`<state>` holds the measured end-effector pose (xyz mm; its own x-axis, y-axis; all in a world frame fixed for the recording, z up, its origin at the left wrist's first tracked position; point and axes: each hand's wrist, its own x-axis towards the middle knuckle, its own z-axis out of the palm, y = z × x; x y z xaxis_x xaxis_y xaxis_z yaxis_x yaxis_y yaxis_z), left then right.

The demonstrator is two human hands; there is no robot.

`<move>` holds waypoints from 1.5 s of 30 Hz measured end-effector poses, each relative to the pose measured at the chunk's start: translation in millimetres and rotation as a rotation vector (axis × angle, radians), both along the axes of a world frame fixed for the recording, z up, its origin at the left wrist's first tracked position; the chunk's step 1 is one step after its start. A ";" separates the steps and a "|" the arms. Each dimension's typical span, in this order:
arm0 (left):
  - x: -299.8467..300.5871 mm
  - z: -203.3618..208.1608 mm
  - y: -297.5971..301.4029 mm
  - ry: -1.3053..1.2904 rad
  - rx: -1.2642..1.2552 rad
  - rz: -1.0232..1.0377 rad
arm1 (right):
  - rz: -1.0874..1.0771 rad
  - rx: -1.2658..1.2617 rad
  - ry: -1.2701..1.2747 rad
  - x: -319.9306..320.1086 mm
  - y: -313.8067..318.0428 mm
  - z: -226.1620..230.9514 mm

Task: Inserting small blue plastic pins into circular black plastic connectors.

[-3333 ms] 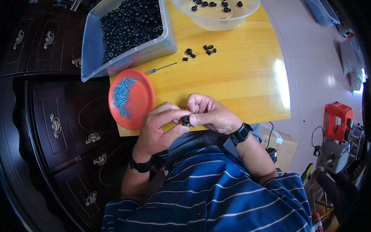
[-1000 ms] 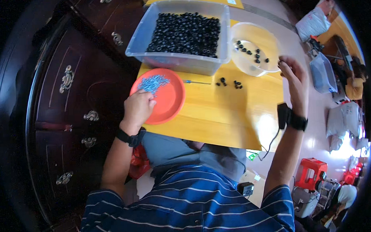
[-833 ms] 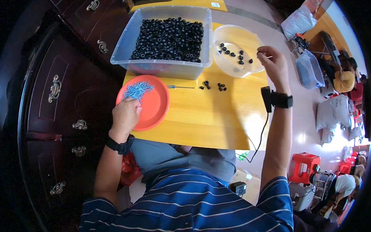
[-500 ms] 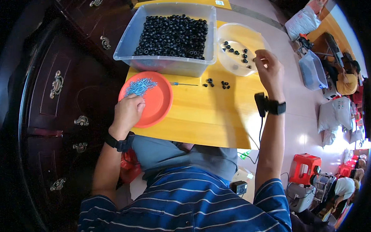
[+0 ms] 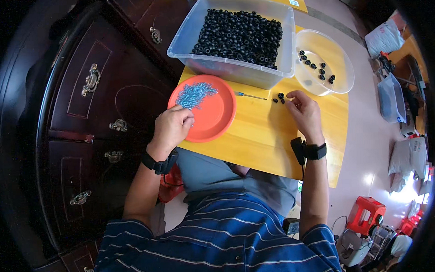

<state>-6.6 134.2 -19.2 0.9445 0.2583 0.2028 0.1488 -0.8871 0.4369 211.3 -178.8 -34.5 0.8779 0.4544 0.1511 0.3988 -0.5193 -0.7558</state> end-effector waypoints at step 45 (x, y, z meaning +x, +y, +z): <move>34.5 23.9 -46.8 0.056 -0.138 -0.103 | 0.126 1.212 1.169 -86.2 -28.2 -16.6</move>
